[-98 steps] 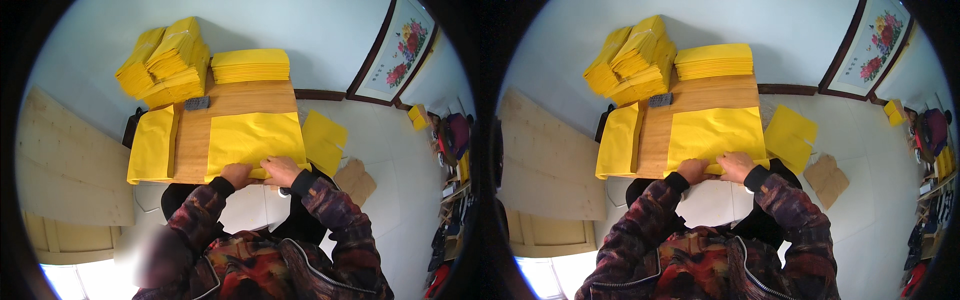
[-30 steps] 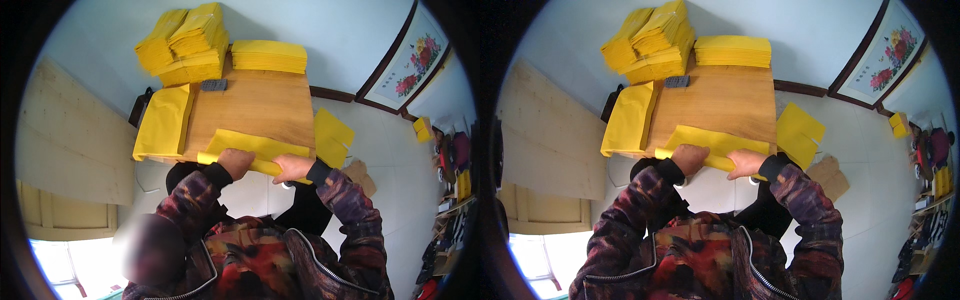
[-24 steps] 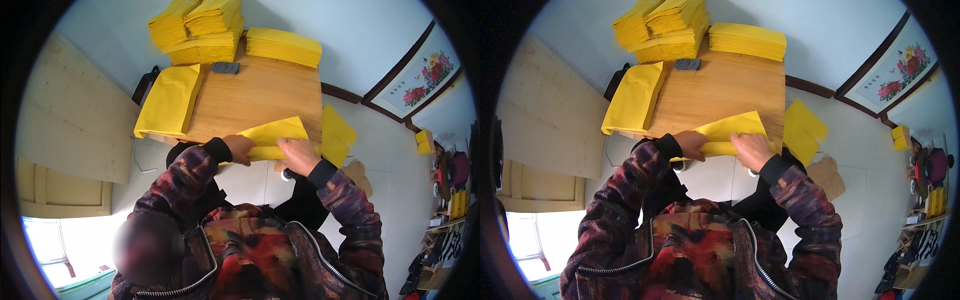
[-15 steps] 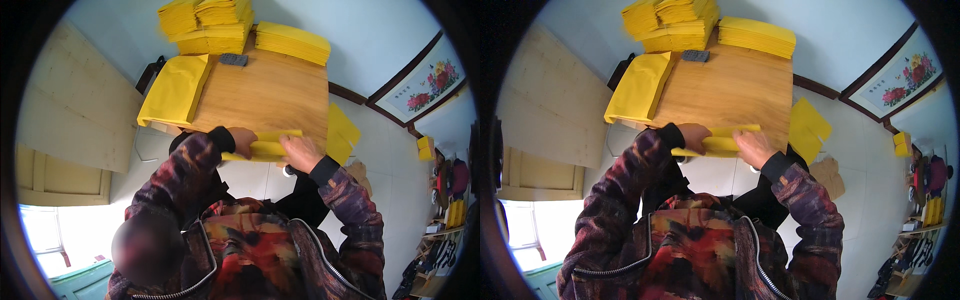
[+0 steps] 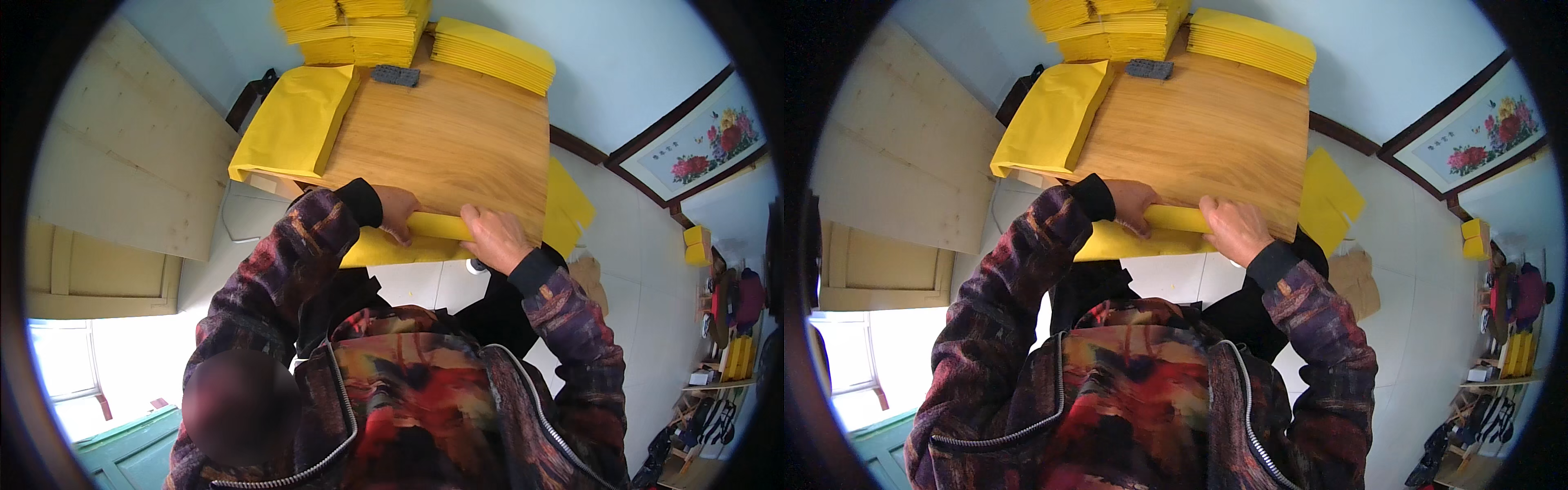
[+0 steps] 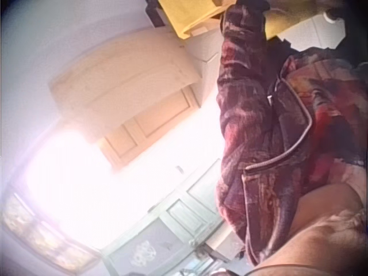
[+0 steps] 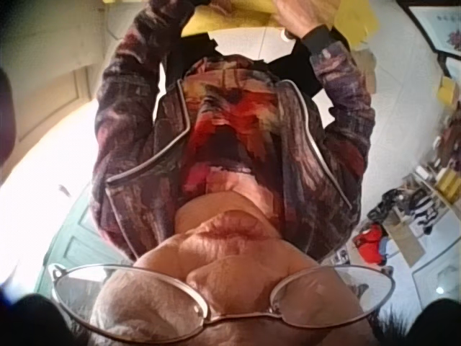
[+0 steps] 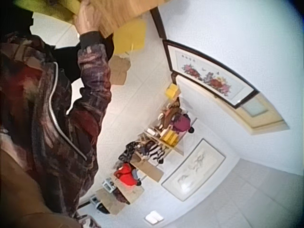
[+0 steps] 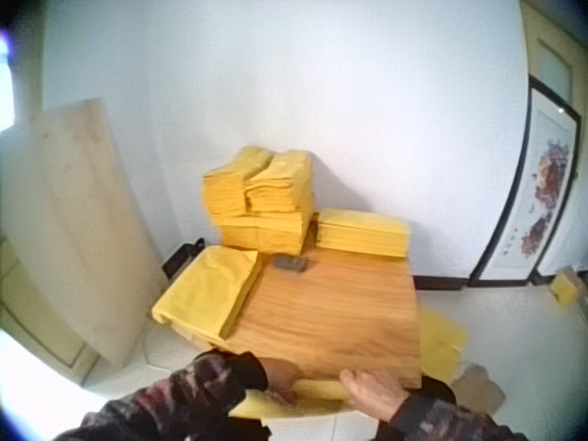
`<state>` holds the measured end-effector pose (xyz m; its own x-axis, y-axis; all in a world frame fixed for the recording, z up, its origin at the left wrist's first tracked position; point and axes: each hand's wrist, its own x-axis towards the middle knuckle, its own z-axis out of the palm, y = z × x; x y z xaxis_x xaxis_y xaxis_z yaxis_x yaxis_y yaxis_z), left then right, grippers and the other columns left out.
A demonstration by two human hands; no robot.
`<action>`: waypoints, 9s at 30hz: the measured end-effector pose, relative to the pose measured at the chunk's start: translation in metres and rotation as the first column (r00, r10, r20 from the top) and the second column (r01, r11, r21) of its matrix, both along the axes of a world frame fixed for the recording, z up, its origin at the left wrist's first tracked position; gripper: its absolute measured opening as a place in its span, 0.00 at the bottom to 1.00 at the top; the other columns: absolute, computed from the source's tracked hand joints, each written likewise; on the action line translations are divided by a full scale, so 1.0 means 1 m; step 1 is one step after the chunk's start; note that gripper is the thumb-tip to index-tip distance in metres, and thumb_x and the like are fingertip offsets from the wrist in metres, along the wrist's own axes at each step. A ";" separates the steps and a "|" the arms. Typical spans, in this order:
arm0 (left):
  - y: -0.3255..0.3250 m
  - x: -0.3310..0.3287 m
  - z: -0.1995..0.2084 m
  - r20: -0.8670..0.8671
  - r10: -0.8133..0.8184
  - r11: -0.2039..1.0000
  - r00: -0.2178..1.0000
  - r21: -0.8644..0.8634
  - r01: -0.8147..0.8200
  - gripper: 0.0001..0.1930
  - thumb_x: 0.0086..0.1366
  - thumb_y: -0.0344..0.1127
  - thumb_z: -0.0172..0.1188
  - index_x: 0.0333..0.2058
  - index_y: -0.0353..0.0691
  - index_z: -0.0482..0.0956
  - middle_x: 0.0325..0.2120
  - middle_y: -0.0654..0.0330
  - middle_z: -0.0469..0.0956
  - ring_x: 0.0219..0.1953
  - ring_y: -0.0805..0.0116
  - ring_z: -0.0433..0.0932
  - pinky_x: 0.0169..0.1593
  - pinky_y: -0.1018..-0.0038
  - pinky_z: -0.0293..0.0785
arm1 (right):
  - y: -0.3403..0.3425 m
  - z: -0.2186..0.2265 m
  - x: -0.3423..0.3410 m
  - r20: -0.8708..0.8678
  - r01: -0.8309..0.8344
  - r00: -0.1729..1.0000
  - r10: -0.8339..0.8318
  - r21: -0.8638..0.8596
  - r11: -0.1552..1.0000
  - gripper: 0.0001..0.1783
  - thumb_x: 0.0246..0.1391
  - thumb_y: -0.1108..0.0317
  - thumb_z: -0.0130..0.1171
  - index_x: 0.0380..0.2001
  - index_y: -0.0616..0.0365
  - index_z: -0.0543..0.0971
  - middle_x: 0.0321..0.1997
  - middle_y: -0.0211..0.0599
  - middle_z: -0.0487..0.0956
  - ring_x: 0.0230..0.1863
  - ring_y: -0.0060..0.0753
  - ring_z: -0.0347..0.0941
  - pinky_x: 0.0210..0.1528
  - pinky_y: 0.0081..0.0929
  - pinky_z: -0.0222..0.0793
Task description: The person sits on the floor and repeatedly folds yellow fabric pieces on a wooden table. They align edges, fold the fabric in half, and stack the finished pieces.
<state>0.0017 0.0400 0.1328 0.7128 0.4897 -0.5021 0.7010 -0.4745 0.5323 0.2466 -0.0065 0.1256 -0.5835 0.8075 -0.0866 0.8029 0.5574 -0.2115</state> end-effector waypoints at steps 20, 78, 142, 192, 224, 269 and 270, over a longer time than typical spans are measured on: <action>-0.026 -0.003 -0.021 -0.201 -0.055 0.964 0.978 0.246 0.105 0.22 0.46 0.43 0.71 0.40 0.42 0.80 0.30 0.51 0.82 0.37 0.49 0.81 0.42 0.58 0.75 | -0.004 -0.040 -0.011 -0.273 -0.164 0.960 -0.060 -0.725 0.669 0.32 0.40 0.52 0.73 0.42 0.66 0.77 0.38 0.50 0.82 0.39 0.47 0.79 0.43 0.34 0.74; -0.082 0.012 -0.078 0.401 0.841 0.514 -0.364 -0.803 0.302 0.17 0.64 0.34 0.61 0.50 0.39 0.71 0.45 0.56 0.76 0.52 0.55 0.74 0.59 0.59 0.69 | -0.041 -0.017 -0.042 -0.638 -0.225 0.749 -0.181 -0.502 0.835 0.35 0.48 0.58 0.69 0.54 0.64 0.69 0.49 0.49 0.74 0.52 0.46 0.72 0.55 0.36 0.67; -0.025 0.057 -0.095 0.253 0.127 0.739 0.959 0.621 -0.262 0.43 0.56 0.56 0.63 0.67 0.48 0.60 0.70 0.55 0.53 0.72 0.58 0.50 0.72 0.59 0.44 | 0.320 -0.034 0.070 0.129 0.308 0.945 -0.300 -0.043 0.951 0.12 0.55 0.65 0.58 0.38 0.60 0.82 0.40 0.54 0.80 0.45 0.57 0.76 0.46 0.46 0.70; -0.021 0.063 -0.103 0.279 0.113 0.698 0.954 0.661 -0.276 0.37 0.55 0.43 0.67 0.62 0.46 0.65 0.68 0.54 0.57 0.70 0.54 0.54 0.69 0.57 0.52 | 0.027 -0.089 0.022 -0.333 0.479 0.854 -0.399 0.207 0.853 0.30 0.56 0.62 0.59 0.60 0.59 0.67 0.69 0.46 0.61 0.71 0.49 0.54 0.68 0.56 0.48; -0.012 -0.012 -0.081 0.095 0.200 0.725 0.975 0.655 -0.213 0.39 0.47 0.47 0.73 0.58 0.48 0.67 0.59 0.57 0.64 0.62 0.54 0.62 0.63 0.56 0.58 | -0.010 -0.045 0.075 -0.219 0.379 0.910 -0.352 0.094 0.921 0.35 0.45 0.51 0.71 0.53 0.57 0.74 0.60 0.39 0.68 0.61 0.47 0.61 0.64 0.47 0.54; 0.024 -0.069 -0.060 0.070 0.016 0.748 0.997 0.661 -0.059 0.39 0.47 0.33 0.67 0.62 0.45 0.67 0.66 0.59 0.62 0.69 0.53 0.57 0.69 0.55 0.53 | 0.031 -0.029 0.157 0.139 0.061 0.989 -0.046 -0.103 0.993 0.59 0.35 0.57 0.78 0.70 0.42 0.54 0.77 0.25 0.47 0.77 0.41 0.39 0.74 0.56 0.42; 0.026 -0.067 -0.063 0.121 -0.023 0.744 0.992 0.665 -0.064 0.37 0.47 0.31 0.66 0.60 0.44 0.68 0.65 0.59 0.64 0.68 0.53 0.59 0.69 0.55 0.55 | 0.031 -0.030 0.158 0.141 0.066 0.989 -0.050 -0.115 0.991 0.59 0.35 0.56 0.77 0.70 0.42 0.55 0.76 0.25 0.47 0.77 0.41 0.39 0.74 0.56 0.42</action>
